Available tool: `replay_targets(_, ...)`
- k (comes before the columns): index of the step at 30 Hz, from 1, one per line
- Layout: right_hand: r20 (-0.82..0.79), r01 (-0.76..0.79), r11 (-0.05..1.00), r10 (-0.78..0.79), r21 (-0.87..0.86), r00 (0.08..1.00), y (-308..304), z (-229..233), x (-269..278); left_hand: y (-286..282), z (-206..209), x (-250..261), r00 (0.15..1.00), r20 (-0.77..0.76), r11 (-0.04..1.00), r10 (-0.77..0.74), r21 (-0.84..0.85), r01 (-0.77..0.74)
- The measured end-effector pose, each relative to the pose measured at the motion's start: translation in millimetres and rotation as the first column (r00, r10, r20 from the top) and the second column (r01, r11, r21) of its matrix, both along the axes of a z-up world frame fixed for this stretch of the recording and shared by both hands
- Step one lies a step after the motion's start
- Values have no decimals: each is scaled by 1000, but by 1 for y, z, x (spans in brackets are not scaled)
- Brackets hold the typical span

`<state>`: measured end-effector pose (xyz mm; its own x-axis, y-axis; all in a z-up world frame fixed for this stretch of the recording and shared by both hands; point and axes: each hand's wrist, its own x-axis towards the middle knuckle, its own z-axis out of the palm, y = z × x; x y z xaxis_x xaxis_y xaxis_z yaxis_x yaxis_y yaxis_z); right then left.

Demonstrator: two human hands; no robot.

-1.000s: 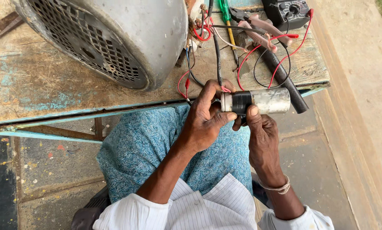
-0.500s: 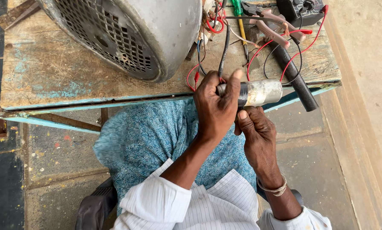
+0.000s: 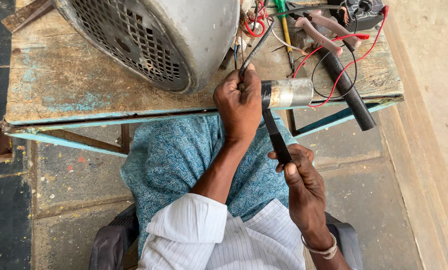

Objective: The person wraps electrical tape around a cylindrical component and connects wires to an electric motor on a workbench.

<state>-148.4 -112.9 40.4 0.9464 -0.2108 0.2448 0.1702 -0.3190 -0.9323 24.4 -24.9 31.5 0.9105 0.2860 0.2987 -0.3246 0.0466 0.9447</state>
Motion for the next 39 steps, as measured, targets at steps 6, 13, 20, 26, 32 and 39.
replay_targets(6, 50, -56, 986, 49, 158, 998, -15, -2, -21, -2, -5, -2, 998, 55, 1000, -19, 22, 18)
replay_targets(13, 50, -27, 981, 18, 194, 999, -18, 26, -29, -7, -9, -4, 998, 57, 994, 11, 111, -17)
replay_targets(20, 219, -119, 992, 124, -34, 968, -31, 74, -6, -3, -7, -12, 992, 121, 977, -45, 210, 19)
replay_targets(26, 402, -201, 943, 299, -266, 865, -49, 105, 55, 6, 2, -23, 981, 108, 972, -159, 194, 136)
replay_targets(32, 94, -323, 936, 337, -137, 937, -68, 120, 104, 12, 9, -25, 950, 29, 941, -312, 144, 305)
replay_targets(39, -299, -184, 979, 150, -88, 942, -98, 68, 128, 14, 19, -28, 919, -1, 916, -394, 79, 393)
